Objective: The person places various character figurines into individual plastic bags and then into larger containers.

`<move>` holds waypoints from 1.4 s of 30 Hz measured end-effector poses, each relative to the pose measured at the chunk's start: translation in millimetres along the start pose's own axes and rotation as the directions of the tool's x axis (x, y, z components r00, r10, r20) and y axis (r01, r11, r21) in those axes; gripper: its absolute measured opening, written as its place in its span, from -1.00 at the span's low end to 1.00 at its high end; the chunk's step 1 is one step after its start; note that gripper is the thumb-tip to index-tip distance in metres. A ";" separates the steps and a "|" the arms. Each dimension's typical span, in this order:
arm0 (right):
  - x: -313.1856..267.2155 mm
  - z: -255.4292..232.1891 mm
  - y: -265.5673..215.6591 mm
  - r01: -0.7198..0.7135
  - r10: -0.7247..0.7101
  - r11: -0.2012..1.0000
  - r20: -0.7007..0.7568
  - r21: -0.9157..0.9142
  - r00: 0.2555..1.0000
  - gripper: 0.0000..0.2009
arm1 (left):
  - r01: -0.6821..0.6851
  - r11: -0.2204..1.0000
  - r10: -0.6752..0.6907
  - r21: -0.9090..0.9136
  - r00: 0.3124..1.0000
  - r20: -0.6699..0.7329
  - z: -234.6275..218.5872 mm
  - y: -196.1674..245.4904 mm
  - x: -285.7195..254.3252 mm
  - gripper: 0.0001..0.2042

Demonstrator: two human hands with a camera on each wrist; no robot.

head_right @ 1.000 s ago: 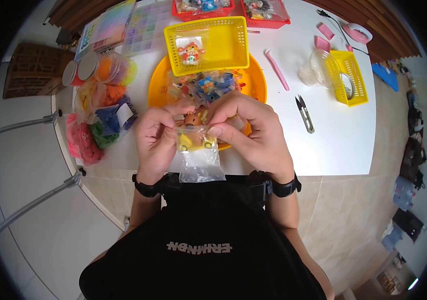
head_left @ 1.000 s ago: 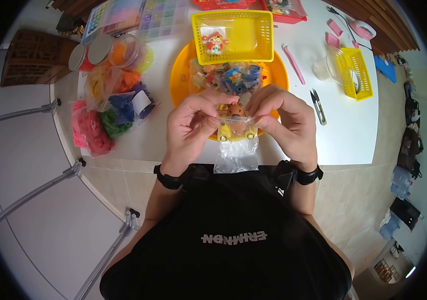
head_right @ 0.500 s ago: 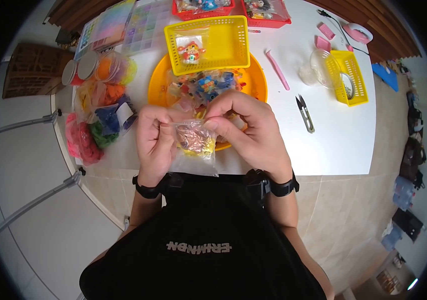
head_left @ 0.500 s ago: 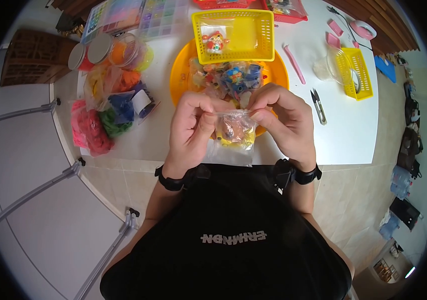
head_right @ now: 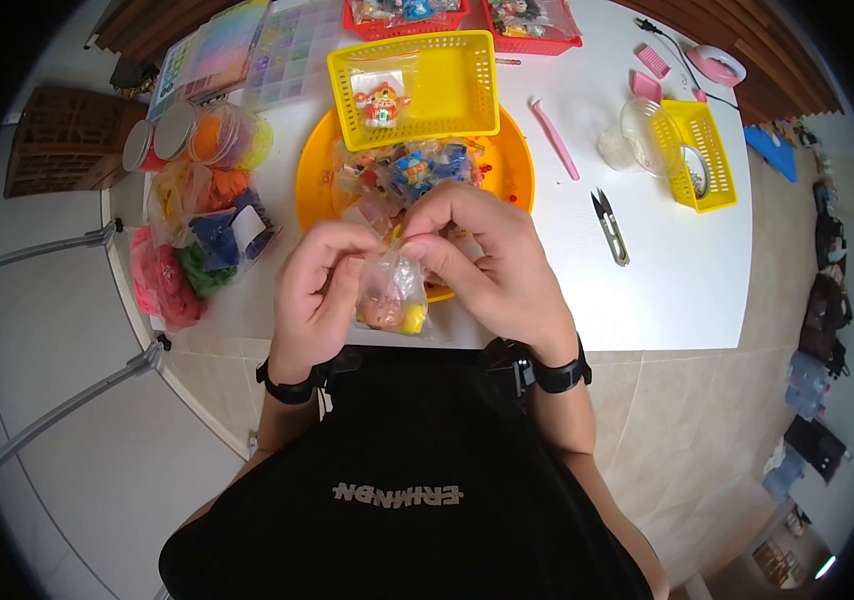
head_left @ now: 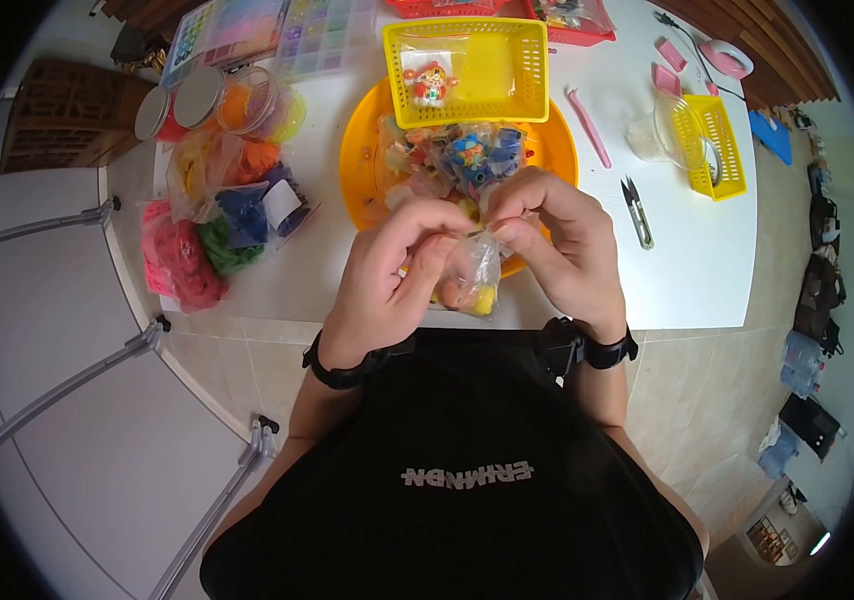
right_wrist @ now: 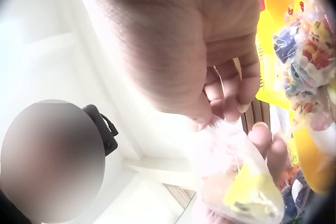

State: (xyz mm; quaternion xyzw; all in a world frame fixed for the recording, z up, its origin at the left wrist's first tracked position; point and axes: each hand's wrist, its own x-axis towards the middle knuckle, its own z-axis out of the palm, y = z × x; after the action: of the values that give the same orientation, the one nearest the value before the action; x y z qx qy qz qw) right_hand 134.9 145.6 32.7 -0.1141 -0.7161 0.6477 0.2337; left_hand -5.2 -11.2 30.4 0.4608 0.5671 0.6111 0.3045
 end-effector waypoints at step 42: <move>4.6 12.5 -4.7 -0.331 0.371 0.916 -0.168 0.227 0.913 -0.88 | 0.166 0.951 -0.261 -0.260 0.882 -0.393 6.4 -20.0 -0.2 -0.84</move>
State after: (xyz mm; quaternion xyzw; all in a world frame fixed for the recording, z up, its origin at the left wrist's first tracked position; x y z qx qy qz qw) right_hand 125.5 136.2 37.5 -0.2849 -0.5888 0.7305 0.1963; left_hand -2.3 -5.3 10.5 0.2155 0.5961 0.7174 0.2891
